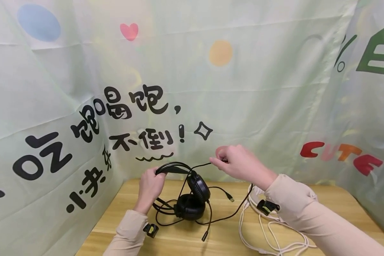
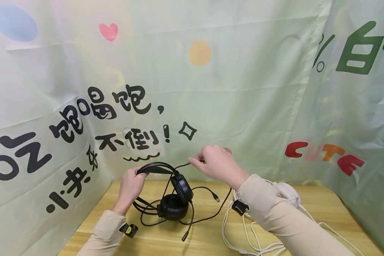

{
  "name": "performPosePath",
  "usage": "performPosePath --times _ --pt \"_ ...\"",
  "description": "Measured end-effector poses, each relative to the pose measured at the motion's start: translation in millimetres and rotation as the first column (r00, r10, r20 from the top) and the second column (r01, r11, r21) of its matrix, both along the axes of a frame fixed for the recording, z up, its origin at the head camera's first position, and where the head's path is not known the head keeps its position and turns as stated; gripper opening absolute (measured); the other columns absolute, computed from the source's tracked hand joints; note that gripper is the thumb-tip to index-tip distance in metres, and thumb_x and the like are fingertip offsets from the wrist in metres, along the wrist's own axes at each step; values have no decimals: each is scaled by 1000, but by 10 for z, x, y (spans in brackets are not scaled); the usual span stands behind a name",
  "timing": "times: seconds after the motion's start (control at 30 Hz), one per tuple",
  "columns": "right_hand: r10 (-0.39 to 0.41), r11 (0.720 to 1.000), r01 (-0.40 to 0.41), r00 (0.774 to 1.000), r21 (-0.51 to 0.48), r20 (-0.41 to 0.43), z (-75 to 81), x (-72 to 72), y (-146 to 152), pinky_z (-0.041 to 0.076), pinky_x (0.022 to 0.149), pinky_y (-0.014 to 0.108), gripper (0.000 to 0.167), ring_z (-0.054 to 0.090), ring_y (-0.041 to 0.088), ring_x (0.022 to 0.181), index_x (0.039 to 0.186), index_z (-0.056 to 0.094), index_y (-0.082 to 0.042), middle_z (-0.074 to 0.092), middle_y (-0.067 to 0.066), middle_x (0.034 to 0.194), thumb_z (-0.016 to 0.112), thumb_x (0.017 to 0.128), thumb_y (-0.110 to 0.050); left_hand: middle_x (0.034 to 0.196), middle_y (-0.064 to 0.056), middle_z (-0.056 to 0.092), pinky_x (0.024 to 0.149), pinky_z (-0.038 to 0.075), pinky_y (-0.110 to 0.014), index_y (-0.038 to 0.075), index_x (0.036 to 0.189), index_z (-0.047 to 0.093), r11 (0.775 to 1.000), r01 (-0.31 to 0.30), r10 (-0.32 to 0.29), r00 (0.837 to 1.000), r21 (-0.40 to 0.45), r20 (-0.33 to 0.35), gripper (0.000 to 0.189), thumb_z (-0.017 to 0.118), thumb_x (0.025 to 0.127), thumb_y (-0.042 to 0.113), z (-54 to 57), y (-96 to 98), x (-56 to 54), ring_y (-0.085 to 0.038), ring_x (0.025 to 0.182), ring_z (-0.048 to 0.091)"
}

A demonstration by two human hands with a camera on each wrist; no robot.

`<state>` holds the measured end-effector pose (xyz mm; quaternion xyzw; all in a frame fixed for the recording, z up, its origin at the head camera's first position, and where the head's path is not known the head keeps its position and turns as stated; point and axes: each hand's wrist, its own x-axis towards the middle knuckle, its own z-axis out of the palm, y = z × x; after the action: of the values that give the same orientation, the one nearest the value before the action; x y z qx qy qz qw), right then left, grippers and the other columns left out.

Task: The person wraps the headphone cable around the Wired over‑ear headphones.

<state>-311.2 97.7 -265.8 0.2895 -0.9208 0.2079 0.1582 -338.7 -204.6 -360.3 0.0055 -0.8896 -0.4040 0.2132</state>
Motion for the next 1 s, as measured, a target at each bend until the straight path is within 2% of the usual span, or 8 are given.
performPosePath --times 0.07,0.17,0.33,0.47,0.77,1.0 --pt "22 1000 -22 1000 -2 6 6 46 -40 34 56 23 46 37 5 52 64 52 -20 46 -9 66 63 108 -32 54 3 37 53 29 -32 15 63 45 1000 -21 21 1000 13 -11 35 61 94 21 12 -10 -16 -18 51 32" --pt "70 997 -68 996 -25 49 -2 108 -102 29 53 21 45 32 4 48 66 54 -19 39 -10 60 61 109 -29 53 2 39 54 30 -33 15 63 46 998 -40 41 999 38 -26 35 60 95 22 31 -24 -33 -19 50 34" --pt "149 986 -138 981 -91 125 -42 214 -199 30 51 20 36 28 4 47 76 60 -16 33 -10 56 56 111 -24 55 2 42 57 31 -33 16 63 46 993 -90 94 994 73 -48 36 60 95 23 33 -69 -74 -22 54 41" --pt "166 985 -155 975 -81 148 -106 299 -272 30 51 21 36 29 3 46 78 56 -16 33 -11 57 54 112 -26 56 1 41 58 31 -34 15 62 45 985 -143 150 986 92 -73 35 60 93 21 30 -113 -97 -25 57 43" --pt "226 972 -210 958 -103 178 -252 387 -361 36 52 22 27 31 1 45 94 68 -11 34 -13 54 53 112 -24 56 2 38 57 27 -34 15 63 42 980 -155 167 982 125 -93 33 58 91 18 51 -124 -129 -24 56 37" --pt "241 968 -223 952 -112 190 -337 431 -421 49 64 23 26 44 0 54 95 67 -13 62 -10 72 51 113 -24 57 2 36 58 26 -34 15 64 41 973 -157 175 980 170 -94 33 58 91 19 56 -103 -127 -23 58 34"
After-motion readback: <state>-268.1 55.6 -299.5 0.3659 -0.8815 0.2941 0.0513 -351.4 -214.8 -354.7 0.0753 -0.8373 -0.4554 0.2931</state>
